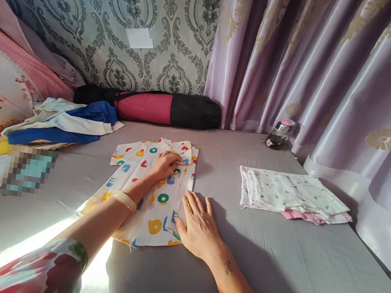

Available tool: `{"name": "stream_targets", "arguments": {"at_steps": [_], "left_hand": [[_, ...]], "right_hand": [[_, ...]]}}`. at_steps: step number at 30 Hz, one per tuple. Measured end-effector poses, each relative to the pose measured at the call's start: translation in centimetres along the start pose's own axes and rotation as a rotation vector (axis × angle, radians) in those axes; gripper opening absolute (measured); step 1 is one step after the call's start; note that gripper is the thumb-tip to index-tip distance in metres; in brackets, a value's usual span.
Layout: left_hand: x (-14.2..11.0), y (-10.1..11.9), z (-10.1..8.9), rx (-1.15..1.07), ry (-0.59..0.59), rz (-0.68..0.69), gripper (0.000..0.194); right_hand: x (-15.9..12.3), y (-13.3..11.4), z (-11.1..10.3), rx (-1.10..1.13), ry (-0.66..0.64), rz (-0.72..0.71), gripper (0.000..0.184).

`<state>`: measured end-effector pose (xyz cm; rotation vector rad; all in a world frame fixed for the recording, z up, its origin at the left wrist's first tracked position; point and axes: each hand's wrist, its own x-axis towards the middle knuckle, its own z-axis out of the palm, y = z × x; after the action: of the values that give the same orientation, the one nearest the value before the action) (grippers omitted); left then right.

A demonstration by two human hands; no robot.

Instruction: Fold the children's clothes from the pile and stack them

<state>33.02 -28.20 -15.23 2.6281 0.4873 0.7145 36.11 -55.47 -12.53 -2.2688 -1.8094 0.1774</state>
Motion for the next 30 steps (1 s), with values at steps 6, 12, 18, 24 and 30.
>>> {"name": "stream_targets", "arguments": {"at_steps": [6,12,18,24,30], "left_hand": [[0.0,0.4,-0.1,0.008,-0.024,-0.004,0.034],[-0.1,1.3,-0.6,0.083,-0.054,-0.012,0.034],[-1.1,2.4,-1.7,0.126,-0.175,-0.058,0.039],[-3.2,3.5,-3.1,0.175,-0.327,-0.142,0.056],[-5.8,4.2,-4.4,0.228,-0.418,-0.192,0.059]], "right_hand": [[0.1,-0.1,-0.1,0.002,-0.018,0.004,0.06],[0.1,0.2,-0.6,0.019,-0.021,-0.004,0.057],[4.1,0.8,-3.5,0.084,-0.066,-0.012,0.039],[13.5,1.8,-2.6,0.076,0.052,0.151,0.043],[18.7,2.1,-0.3,-0.021,-0.03,0.377,0.052]]}}
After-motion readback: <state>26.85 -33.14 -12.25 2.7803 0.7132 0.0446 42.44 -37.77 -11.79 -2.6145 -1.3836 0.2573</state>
